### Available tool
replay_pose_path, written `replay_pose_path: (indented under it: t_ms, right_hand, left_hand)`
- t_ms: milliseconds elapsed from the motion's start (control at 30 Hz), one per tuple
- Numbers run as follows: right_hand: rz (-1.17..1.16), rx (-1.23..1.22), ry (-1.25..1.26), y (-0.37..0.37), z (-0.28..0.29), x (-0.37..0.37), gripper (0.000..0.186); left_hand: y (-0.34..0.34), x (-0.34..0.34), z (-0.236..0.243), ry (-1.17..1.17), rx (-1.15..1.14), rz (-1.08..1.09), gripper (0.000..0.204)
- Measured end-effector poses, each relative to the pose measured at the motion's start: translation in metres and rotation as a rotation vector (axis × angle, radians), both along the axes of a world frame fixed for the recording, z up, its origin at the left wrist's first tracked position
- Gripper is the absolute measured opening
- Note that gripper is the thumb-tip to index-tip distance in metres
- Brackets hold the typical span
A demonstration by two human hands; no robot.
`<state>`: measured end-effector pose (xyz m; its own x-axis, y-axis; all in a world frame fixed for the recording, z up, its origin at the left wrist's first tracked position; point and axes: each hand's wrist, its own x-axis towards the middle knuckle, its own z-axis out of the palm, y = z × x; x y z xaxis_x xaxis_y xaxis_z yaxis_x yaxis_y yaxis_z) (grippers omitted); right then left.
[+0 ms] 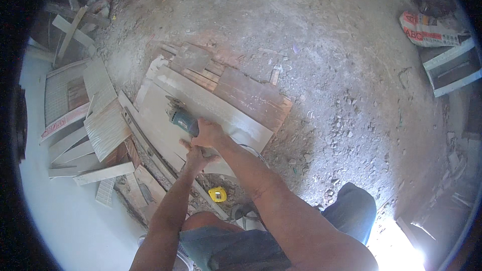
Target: Using an angle grinder to cut and shape ceramic tiles on a construction site.
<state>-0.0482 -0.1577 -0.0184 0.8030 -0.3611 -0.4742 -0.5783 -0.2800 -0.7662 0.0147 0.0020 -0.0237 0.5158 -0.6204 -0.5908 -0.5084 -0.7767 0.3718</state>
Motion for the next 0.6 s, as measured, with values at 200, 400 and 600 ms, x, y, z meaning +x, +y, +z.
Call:
replay_pose_path:
  t_ms: [200, 400, 600]
  right_hand:
    - [0.026, 0.005, 0.001, -0.006, 0.006, -0.002, 0.09]
    - [-0.025, -0.016, -0.002, -0.005, 0.008, -0.002, 0.08]
    - [0.003, 0.014, 0.01, -0.006, 0.006, -0.003, 0.083]
  left_hand:
    - [-0.014, -0.008, 0.025, 0.171, 0.004, 0.079, 0.133]
    - [-0.019, -0.003, 0.024, 0.215, 0.093, 0.003, 0.129]
    - [-0.024, -0.008, 0.033, 0.224, 0.101, 0.085, 0.129]
